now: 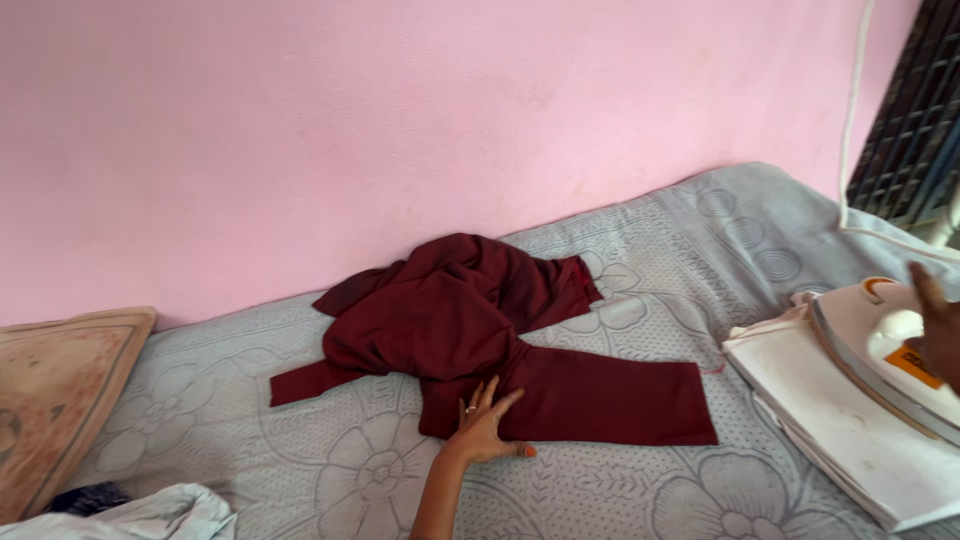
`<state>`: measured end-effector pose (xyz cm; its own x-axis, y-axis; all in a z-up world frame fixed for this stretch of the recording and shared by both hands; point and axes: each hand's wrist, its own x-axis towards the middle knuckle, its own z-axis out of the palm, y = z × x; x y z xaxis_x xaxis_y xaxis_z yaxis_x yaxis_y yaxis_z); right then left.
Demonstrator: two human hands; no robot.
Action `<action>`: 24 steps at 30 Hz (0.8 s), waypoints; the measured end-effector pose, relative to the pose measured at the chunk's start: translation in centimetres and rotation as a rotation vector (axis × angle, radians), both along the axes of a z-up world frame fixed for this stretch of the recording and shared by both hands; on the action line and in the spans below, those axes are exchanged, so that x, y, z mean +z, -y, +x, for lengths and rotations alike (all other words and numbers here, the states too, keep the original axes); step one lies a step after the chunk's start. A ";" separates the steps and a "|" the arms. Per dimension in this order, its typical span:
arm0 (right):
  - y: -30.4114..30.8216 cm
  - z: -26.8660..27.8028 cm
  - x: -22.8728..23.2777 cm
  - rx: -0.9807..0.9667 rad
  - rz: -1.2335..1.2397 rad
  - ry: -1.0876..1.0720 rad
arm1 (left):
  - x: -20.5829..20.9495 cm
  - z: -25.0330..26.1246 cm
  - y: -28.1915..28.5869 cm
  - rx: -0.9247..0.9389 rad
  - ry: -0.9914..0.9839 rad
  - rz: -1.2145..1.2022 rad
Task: The person irons a maroon long-sleeved shirt laid out on a bed. They smooth the fabric with one hand while moving the iron over the body and sleeves, then fold the shirt in half and continue ironing the folded sections.
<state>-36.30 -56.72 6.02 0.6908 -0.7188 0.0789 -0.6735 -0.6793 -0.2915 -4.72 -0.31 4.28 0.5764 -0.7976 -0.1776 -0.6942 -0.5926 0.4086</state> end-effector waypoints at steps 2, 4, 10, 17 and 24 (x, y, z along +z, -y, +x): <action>-5.4 2.3 0.8 0.175 0.258 0.075 | -1.1 1.1 -0.9 0.113 -0.007 -0.094; -13.2 4.1 1.7 0.360 0.648 0.121 | -3.4 2.4 -1.5 0.250 0.029 -0.232; -34.6 11.8 3.7 0.653 0.863 -0.129 | -3.2 -3.3 6.2 0.105 -0.125 -0.643; -21.9 15.6 -2.1 0.246 0.929 0.356 | -0.6 0.9 -0.7 0.272 0.096 -0.456; -21.0 11.6 2.1 0.438 0.846 0.133 | -4.2 8.6 -13.5 0.991 0.239 -0.005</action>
